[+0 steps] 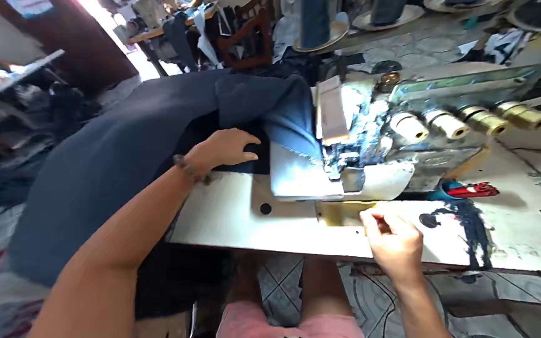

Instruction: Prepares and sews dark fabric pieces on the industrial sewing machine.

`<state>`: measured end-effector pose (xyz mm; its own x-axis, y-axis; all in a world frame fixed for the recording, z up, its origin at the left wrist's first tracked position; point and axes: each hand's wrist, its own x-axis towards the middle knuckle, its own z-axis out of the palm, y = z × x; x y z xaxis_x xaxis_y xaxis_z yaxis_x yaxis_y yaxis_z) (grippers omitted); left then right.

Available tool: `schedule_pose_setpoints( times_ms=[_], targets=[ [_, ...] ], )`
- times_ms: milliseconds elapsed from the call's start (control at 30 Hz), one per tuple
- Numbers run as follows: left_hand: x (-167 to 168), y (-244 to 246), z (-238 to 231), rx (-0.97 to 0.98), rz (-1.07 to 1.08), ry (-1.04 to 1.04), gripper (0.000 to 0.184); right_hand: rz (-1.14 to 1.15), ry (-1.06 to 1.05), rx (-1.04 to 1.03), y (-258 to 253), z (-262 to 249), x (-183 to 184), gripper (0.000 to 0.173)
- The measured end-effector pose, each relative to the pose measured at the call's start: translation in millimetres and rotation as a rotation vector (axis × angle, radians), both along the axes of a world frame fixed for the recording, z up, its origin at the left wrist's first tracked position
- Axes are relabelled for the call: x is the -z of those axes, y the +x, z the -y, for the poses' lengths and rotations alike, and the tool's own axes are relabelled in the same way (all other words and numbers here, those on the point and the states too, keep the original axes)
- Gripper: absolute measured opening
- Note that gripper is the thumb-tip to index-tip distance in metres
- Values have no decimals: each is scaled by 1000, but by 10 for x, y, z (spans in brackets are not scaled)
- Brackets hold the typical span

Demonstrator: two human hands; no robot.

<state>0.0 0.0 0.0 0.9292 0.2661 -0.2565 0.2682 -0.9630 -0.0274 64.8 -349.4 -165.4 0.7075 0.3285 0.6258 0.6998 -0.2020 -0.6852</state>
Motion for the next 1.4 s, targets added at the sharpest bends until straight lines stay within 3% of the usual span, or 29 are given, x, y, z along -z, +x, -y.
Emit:
schedule_pose_setpoints(
  times_ms=[133, 267, 333, 467, 700, 800, 900, 967, 1033, 1067, 1100, 1167, 1233, 1300, 1400],
  targets=[
    [-522, -1370, -79, -144, 368, 59, 26, -27, -68, -42, -4, 37, -18, 27],
    [-445, -2304, -335, -381, 503, 117, 44, -5, -98, -37, -20, 18, -48, 28],
    [-230, -2452, -383, -402, 559, 92, 42, 2, -114, -31, -17, 9, -56, 29],
    [-61, -2471, -347, -367, 689, 110, 22, 27, -140, -22, -38, 17, -100, 30],
    [-376, -2470, -473, -580, 657, -43, 29, 42, -96, -8, -74, 41, -106, 32],
    [-512, -2372, -469, -739, 668, -43, 36, -280, 116, -89, -308, -27, -224, 18],
    [-513, -2301, -70, -560, 741, -243, 37, -786, 225, -574, -842, -97, -372, 27],
    [-243, -2322, 496, -355, 704, -318, 32, -998, 166, -954, -1215, -222, -344, 60],
    [164, -2337, 1025, -230, 582, -484, 31, -1222, 151, -1148, -1462, -396, -324, 90],
    [361, -2374, 1276, -189, 504, -594, 33, -1286, 184, -1158, -1514, -454, -324, 94],
    [551, -2428, 1517, -151, 437, -696, 35, -1324, 233, -1124, -1525, -479, -335, 86],
    [882, -2576, 1937, -71, 326, -870, 35, -1364, 291, -912, -1492, -466, -376, 46],
    [1111, -2700, 2198, 73, 178, -947, 33, -1384, 284, -671, -1437, -419, -333, 30],
    [1216, -2676, 2249, 251, 46, -890, 33, -1346, 234, -530, -1423, -358, -235, 29],
    [1171, -2300, 2049, 350, 356, -528, 26, -1206, 250, -519, -1522, -222, 7, 38]
  ],
)
